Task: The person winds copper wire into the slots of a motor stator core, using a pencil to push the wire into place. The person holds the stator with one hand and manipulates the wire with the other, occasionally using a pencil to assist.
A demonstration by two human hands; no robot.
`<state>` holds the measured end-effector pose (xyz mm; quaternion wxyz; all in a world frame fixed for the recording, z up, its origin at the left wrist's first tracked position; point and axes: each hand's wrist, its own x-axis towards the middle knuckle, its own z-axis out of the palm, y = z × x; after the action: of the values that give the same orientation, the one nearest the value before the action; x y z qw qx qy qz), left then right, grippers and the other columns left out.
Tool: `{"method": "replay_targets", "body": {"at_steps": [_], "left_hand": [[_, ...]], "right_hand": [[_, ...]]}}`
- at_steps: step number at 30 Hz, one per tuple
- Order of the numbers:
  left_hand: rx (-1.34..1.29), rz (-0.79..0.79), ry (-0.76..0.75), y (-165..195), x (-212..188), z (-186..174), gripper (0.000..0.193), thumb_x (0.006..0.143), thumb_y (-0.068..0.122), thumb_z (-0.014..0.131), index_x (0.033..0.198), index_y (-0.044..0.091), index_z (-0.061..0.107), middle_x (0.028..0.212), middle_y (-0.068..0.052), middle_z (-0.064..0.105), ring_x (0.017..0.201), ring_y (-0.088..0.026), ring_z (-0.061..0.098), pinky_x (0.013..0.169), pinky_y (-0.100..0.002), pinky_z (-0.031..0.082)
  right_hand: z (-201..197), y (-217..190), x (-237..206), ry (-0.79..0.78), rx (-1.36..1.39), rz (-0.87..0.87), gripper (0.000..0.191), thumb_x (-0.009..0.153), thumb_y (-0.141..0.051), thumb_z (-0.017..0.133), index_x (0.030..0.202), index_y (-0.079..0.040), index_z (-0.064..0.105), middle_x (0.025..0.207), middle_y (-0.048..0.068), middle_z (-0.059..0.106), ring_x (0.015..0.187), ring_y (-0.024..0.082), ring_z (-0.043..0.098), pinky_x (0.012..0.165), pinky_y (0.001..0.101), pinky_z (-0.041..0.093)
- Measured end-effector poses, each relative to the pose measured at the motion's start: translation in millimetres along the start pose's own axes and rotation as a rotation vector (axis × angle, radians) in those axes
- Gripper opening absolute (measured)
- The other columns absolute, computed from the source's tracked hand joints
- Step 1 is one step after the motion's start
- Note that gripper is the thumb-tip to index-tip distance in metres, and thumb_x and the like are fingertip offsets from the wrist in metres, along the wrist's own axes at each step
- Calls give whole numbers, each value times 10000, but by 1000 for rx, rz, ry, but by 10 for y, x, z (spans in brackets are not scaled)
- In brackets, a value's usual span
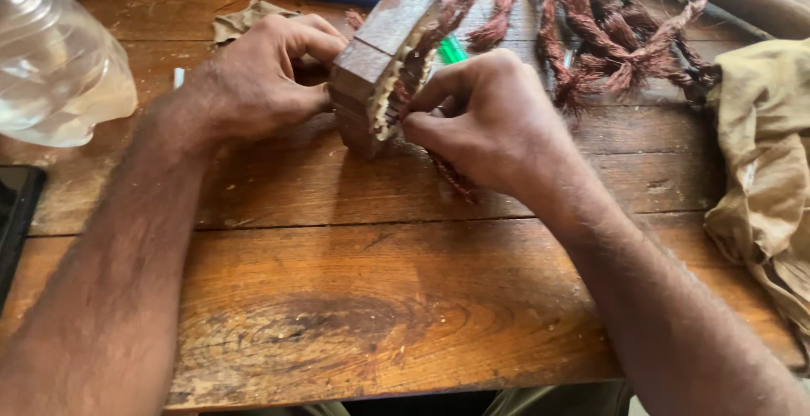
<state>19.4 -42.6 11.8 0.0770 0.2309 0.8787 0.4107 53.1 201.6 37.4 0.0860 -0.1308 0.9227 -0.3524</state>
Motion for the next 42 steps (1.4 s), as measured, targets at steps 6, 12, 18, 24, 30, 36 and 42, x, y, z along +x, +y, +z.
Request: {"method": "replay_targets", "body": {"at_steps": [6, 12, 18, 24, 30, 36, 42], "left_hand": [[492, 66, 100, -122, 85, 87, 399, 736, 149, 912, 1120, 177, 805, 1347, -39, 562, 1274, -273, 379, 1145, -513, 177], [642, 38, 169, -190, 107, 100, 443, 693, 38, 874, 1107, 176, 801, 1380, -16, 542, 1254, -270, 350, 1109, -466, 250], [372, -10, 148, -101, 12, 26, 432, 692, -43, 775, 1093, 117, 785, 1360, -25, 538, 1282, -277, 395, 1178, -490, 245], [-156, -16, 76, 26, -24, -91, 328, 855, 150, 759, 1181, 123, 755, 1428, -45, 619, 1343, -258, 582, 1127, -490, 488], [-227, -87, 71, 92, 43, 29, 491, 801, 152, 855, 1261, 145, 685, 1322, -64, 720, 1284, -217, 647, 1129, -416, 476], [-287, -77, 71, 58, 31, 36, 326, 816, 150, 833, 1132, 103, 767, 1243, -91, 731, 1220, -226, 690, 1112, -381, 538], [-103, 14, 70, 2, 45, -14, 326, 837, 147, 839, 1149, 91, 763, 1413, -75, 621, 1288, -211, 613, 1121, -394, 496]], "right_hand": [[60, 189, -10, 53, -49, -266, 105, 890, -167, 771, 981, -114, 776, 1011, 69, 779, 848, 131, 741, 756, 336, 664], [112, 186, -21, 66, 151, -238, 299, 896, -174, 757, 1183, -130, 686, 1147, 46, 759, 928, 116, 761, 817, 327, 662], [7, 142, -59, 36, -7, -240, 174, 949, -263, 746, 1058, -130, 774, 1030, 66, 789, 866, 152, 749, 779, 350, 637], [96, 141, -6, 107, 44, -311, 126, 934, -221, 740, 1017, -132, 772, 984, 35, 781, 847, 126, 753, 753, 328, 665], [97, 152, 3, 113, 54, -366, 86, 938, -172, 760, 995, -111, 778, 944, 33, 795, 825, 114, 753, 760, 299, 644], [90, 101, -20, 53, 134, -106, 217, 916, -228, 781, 1104, -154, 703, 910, 24, 775, 803, 89, 739, 727, 257, 649], [95, 81, -42, 119, -10, -302, 108, 938, -228, 759, 985, -133, 776, 924, 17, 786, 794, 93, 753, 708, 274, 653]]}}
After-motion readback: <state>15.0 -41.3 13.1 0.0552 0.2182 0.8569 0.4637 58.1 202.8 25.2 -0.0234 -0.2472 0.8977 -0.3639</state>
